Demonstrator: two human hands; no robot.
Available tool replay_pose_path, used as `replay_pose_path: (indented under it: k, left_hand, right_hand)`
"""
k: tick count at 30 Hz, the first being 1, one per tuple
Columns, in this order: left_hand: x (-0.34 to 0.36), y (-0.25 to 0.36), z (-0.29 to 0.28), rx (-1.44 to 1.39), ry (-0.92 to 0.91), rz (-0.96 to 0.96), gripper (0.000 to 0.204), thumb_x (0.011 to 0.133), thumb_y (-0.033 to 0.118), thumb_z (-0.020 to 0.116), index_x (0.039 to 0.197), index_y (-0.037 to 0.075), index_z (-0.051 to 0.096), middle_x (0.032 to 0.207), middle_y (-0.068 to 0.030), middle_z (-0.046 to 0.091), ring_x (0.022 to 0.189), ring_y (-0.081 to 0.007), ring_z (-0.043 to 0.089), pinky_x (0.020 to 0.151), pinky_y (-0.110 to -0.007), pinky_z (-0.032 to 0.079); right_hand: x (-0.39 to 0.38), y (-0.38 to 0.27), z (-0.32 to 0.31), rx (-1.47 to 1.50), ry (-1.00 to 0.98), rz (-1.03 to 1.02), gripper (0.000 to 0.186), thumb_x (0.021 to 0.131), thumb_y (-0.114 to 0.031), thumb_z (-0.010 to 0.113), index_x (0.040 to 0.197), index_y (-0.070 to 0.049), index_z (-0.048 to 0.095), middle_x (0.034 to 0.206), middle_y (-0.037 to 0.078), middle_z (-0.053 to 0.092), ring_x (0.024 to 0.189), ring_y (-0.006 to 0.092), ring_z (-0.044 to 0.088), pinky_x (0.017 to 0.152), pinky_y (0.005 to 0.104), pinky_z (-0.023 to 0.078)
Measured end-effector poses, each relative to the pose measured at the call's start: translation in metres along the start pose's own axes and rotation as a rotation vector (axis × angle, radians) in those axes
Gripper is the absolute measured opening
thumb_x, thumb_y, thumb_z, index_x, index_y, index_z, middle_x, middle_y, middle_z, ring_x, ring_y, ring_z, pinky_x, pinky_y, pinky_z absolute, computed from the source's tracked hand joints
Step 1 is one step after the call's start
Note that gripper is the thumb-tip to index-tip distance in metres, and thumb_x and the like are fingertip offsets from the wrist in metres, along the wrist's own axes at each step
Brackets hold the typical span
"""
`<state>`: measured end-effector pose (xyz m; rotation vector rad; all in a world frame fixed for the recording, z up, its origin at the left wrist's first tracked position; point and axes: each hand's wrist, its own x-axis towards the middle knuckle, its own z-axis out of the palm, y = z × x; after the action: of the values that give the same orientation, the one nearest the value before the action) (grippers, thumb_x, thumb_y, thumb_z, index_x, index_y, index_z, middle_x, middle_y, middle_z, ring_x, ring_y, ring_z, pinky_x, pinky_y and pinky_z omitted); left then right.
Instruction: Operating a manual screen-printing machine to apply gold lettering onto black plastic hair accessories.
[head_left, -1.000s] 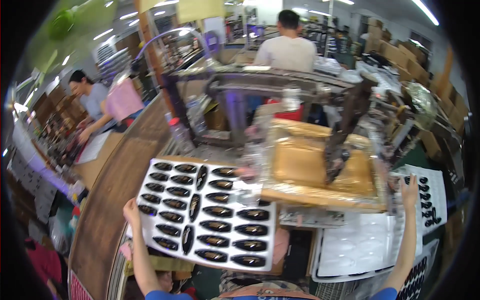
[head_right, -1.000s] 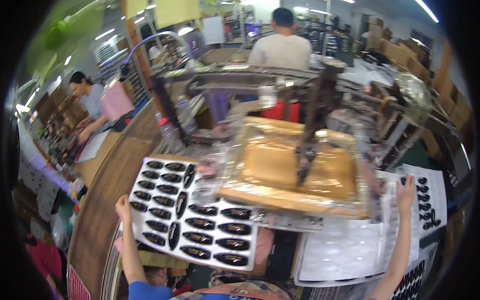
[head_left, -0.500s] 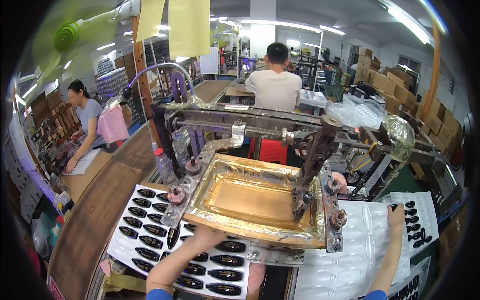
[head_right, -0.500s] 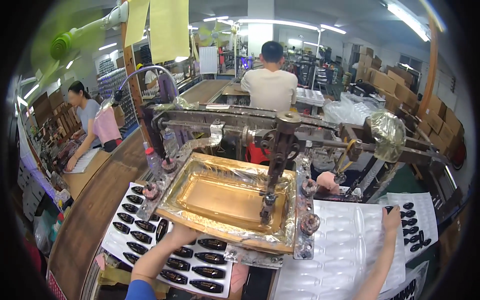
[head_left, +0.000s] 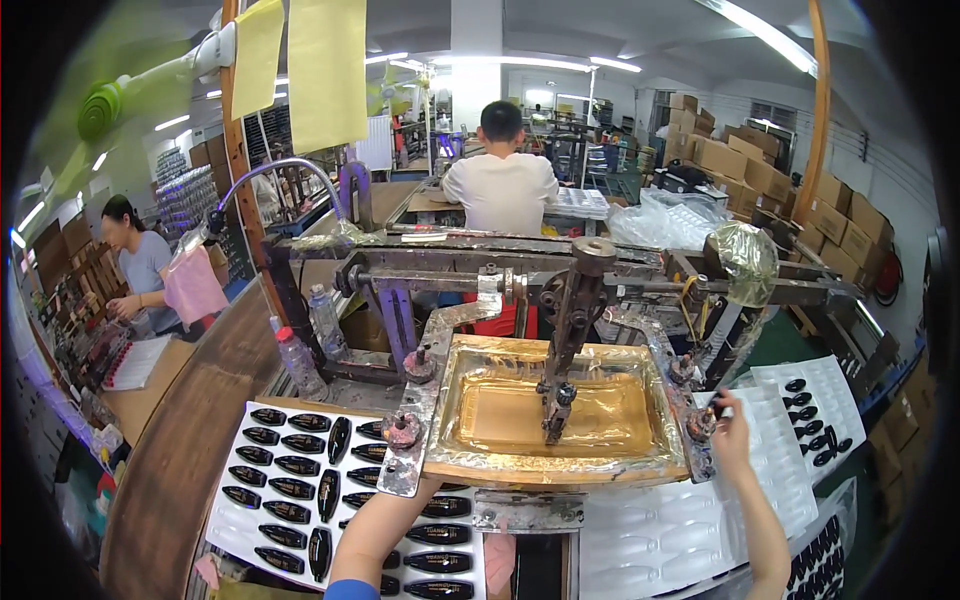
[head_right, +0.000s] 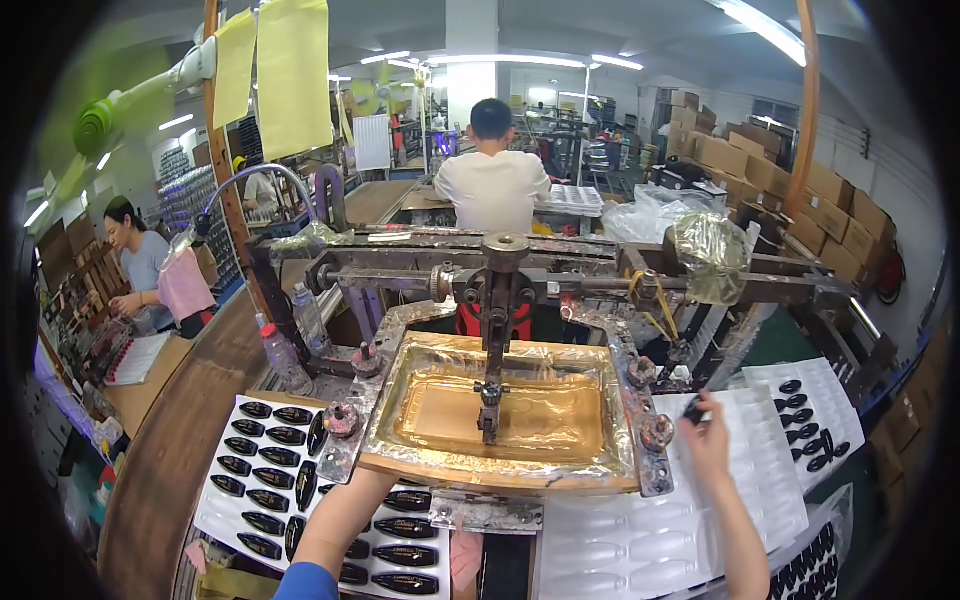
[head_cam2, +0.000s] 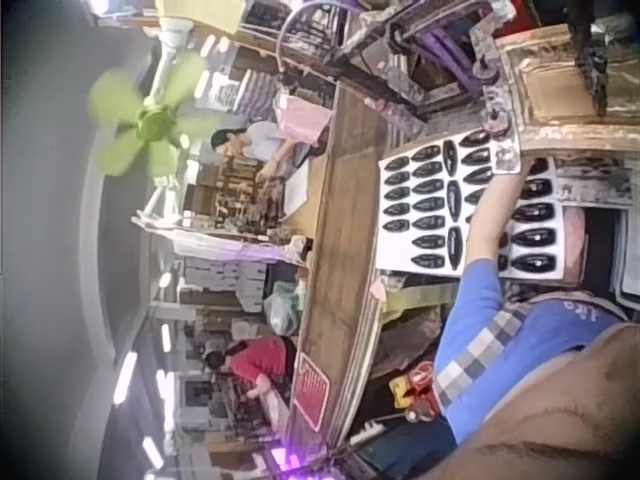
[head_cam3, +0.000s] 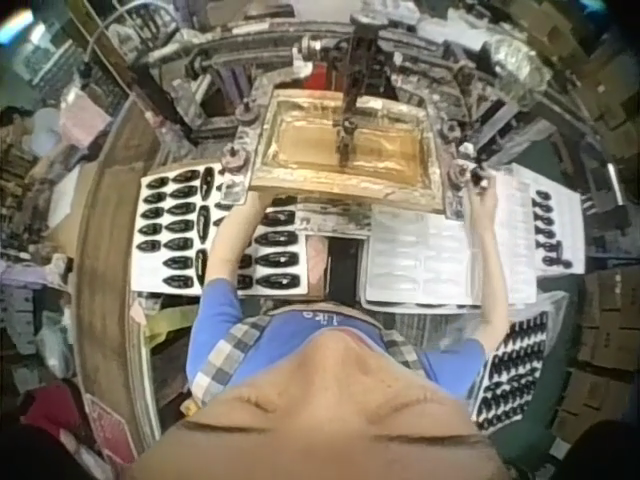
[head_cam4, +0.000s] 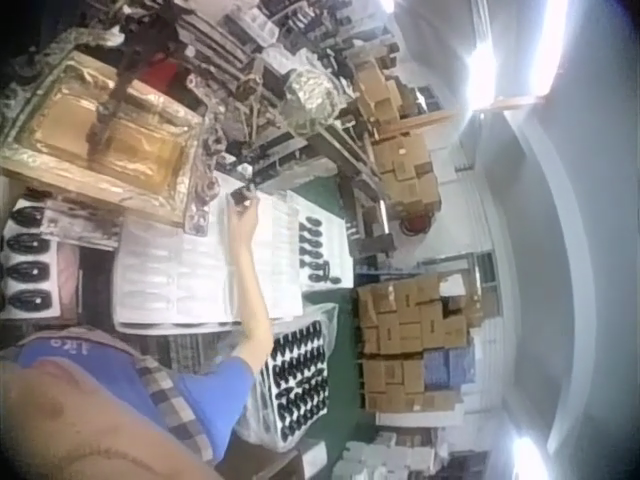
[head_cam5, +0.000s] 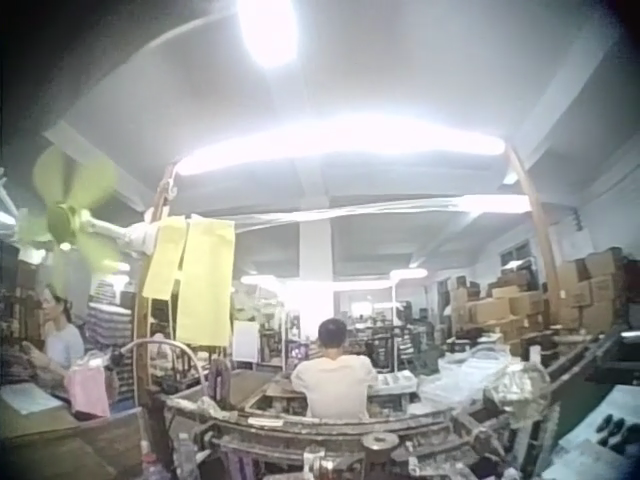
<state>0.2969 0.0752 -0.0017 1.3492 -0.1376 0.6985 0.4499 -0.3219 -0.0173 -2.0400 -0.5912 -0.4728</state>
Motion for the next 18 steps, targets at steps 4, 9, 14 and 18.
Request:
replay_pose_path:
  k: [4, 9, 14, 18]
  left_hand:
    - [0.008, -0.015, -0.013, -0.279, 0.051, -0.101, 0.023, 0.076, 0.002, 0.054, 0.1, 0.002, 0.056, 0.09, -0.0091, 0.061, 0.081, -0.0185, 0.058, 0.074, -0.029, 0.046]
    - [-0.036, -0.009, -0.086, -0.546, 0.195, -0.216, 0.023, 0.076, 0.0, 0.054, 0.099, 0.001, 0.056, 0.088, -0.0078, 0.061, 0.078, -0.0158, 0.059, 0.072, -0.027, 0.047]
    - [-0.068, 0.067, -0.07, -0.14, 0.226, -0.216, 0.019, 0.083, 0.004, 0.054, 0.101, 0.0, 0.056, 0.086, -0.0036, 0.06, 0.074, -0.0069, 0.056, 0.066, -0.019, 0.046]
    - [-0.092, 0.092, -0.086, -0.172, 0.201, -0.235, 0.023, 0.085, 0.006, 0.051, 0.106, -0.002, 0.053, 0.094, -0.0103, 0.061, 0.084, -0.0137, 0.059, 0.073, -0.024, 0.048]
  right_hand:
    - [-0.035, -0.069, 0.038, -0.135, -0.278, -0.281, 0.036, 0.076, -0.003, 0.053, 0.112, -0.005, 0.05, 0.117, 0.015, 0.051, 0.088, 0.0253, 0.056, 0.077, 0.0312, 0.043]
    - [-0.046, -0.146, 0.079, -0.08, -0.582, -0.468, 0.029, 0.077, -0.02, 0.061, 0.103, -0.007, 0.058, 0.105, 0.011, 0.057, 0.1, 0.0274, 0.052, 0.087, 0.0374, 0.039]
    - [-0.047, -0.191, 0.111, 0.129, -0.706, -0.295, 0.041, 0.078, -0.035, 0.06, 0.107, -0.006, 0.056, 0.107, 0.013, 0.056, 0.098, 0.0286, 0.052, 0.085, 0.0356, 0.04]
    - [-0.055, -0.196, 0.122, -0.004, -0.799, -0.181, 0.042, 0.081, -0.038, 0.054, 0.109, -0.006, 0.055, 0.106, 0.016, 0.057, 0.1, 0.0284, 0.053, 0.084, 0.0334, 0.04]
